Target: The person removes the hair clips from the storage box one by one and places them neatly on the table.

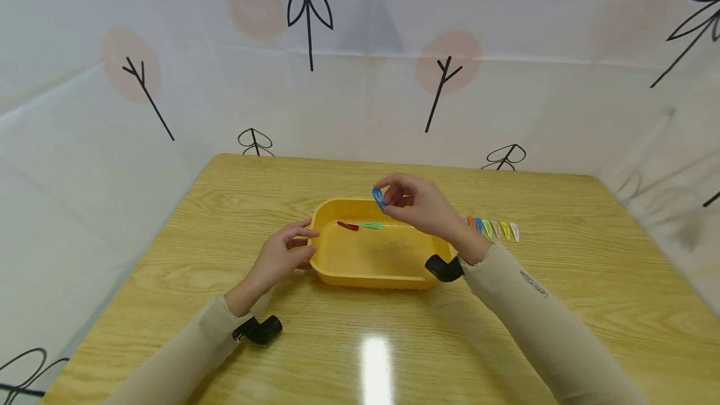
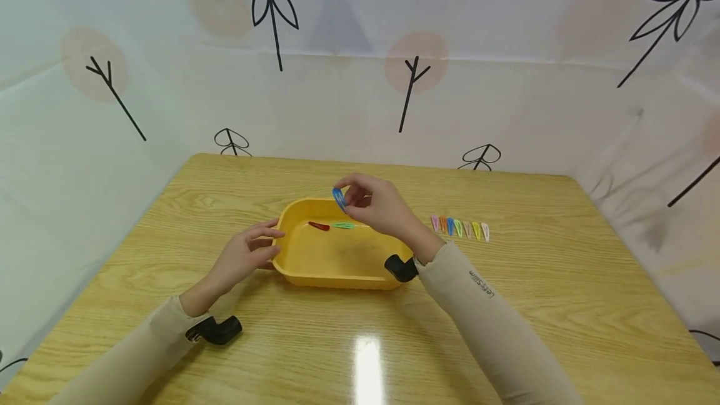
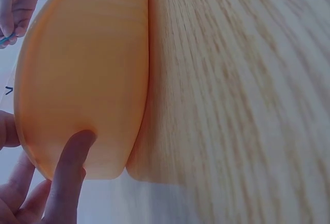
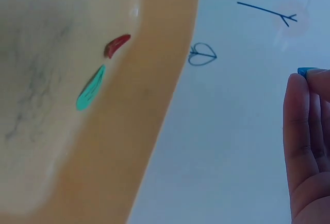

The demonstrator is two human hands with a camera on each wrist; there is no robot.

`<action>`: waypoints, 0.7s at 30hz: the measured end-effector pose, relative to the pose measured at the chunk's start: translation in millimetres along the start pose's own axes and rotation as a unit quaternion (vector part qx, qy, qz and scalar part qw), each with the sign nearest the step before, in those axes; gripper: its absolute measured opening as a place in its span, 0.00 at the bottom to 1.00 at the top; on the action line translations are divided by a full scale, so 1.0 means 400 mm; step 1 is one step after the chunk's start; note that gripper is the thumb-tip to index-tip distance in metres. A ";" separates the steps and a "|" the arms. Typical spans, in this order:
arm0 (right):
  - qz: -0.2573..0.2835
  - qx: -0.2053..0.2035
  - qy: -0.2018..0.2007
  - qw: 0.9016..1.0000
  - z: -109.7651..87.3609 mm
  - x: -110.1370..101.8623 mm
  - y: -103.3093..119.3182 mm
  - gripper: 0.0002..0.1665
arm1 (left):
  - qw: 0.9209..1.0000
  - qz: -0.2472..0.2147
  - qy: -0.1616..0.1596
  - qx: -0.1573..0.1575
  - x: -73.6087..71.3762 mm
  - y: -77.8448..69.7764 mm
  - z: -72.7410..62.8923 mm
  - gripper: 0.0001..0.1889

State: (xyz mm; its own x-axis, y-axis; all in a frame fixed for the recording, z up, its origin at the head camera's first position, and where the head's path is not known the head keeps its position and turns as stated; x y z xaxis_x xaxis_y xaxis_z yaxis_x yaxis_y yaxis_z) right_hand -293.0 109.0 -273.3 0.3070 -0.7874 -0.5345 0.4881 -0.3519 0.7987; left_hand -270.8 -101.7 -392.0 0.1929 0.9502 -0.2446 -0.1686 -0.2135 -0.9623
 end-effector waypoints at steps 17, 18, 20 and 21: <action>-0.007 0.049 -0.057 0.997 -0.067 -0.086 -0.070 0.19 | 1.000 -0.005 -0.002 -0.006 -0.002 0.006 0.003 0.16; -0.008 0.051 -0.060 0.997 -0.071 -0.091 -0.074 0.19 | 1.000 -0.005 -0.002 -0.006 -0.002 0.005 0.004 0.16; -0.008 0.056 -0.063 0.996 -0.079 -0.099 -0.082 0.20 | 1.000 -0.003 -0.003 -0.007 -0.002 0.005 0.004 0.16; -0.008 0.059 -0.065 0.996 -0.083 -0.104 -0.086 0.20 | 1.000 -0.001 -0.003 -0.007 -0.002 0.005 0.005 0.16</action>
State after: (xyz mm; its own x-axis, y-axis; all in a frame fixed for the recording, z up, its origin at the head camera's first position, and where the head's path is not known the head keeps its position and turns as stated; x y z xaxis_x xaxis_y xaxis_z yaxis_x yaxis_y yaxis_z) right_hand -295.5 170.4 -287.8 0.1872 -0.8375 -0.5135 0.3908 -0.4161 0.8211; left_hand -273.0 -102.3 -393.5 0.1874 0.9520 -0.2418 -0.1538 -0.2147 -0.9645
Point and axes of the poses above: each hand's wrist, its own z-axis towards the middle knuckle, its own x-axis out of the palm, y = z × x, the point moved 10 cm from there along z, towards the middle knuckle, and after that the axes turned 5 degrees about x, right-handed, at the moved point
